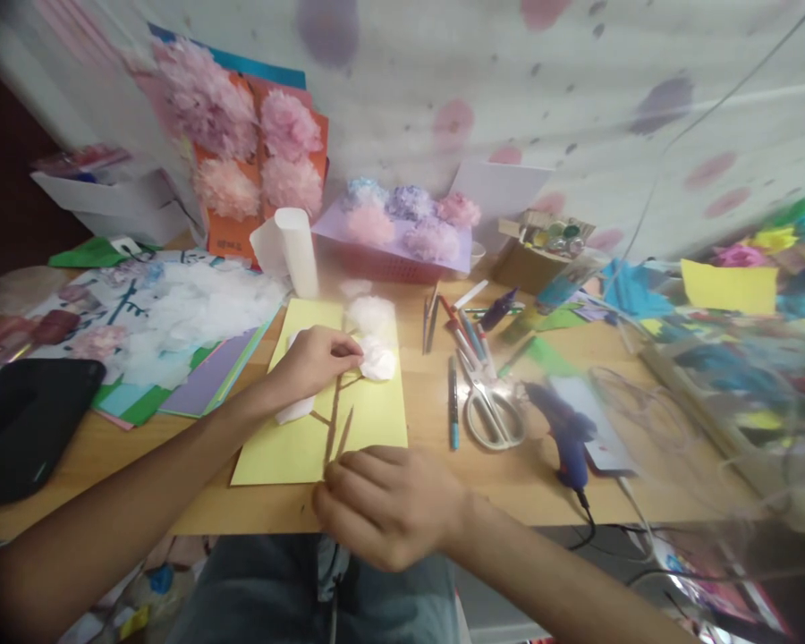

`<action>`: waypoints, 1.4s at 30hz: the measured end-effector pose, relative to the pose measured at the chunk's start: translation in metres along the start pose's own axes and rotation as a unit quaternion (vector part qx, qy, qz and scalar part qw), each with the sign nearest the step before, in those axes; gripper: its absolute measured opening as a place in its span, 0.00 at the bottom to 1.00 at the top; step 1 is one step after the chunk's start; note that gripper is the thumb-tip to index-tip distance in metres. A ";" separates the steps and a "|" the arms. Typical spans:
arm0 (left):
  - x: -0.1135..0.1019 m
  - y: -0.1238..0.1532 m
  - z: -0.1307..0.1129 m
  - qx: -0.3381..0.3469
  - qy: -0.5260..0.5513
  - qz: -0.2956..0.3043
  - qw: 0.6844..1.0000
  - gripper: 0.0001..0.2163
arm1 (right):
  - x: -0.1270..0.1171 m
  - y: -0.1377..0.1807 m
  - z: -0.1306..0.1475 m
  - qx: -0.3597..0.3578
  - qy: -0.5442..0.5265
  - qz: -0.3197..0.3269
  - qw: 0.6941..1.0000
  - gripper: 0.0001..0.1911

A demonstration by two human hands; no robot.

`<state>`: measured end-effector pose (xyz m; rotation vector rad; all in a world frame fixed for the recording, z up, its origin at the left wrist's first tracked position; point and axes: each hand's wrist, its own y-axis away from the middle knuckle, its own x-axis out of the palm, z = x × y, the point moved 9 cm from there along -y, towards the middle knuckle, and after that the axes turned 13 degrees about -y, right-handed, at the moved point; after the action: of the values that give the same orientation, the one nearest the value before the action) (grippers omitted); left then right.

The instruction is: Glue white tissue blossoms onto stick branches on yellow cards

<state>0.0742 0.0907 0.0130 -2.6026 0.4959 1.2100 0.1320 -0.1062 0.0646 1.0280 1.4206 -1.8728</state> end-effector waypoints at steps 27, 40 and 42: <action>0.001 0.003 -0.001 0.007 0.001 0.022 1.000 0.04 | -0.027 0.062 -0.102 0.358 -0.053 -0.412 0.836 0.04; 0.005 0.001 -0.002 0.014 -0.005 0.027 1.000 0.05 | -0.030 0.050 -0.092 0.318 -0.023 -0.399 0.860 0.07; 0.006 0.001 -0.002 0.013 -0.010 0.028 0.999 0.05 | -0.030 0.049 -0.092 0.316 -0.014 -0.392 0.864 0.07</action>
<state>0.0788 0.0877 0.0097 -2.5683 0.5812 1.2388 0.2094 -0.0311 0.0509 0.7035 1.3312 -3.0800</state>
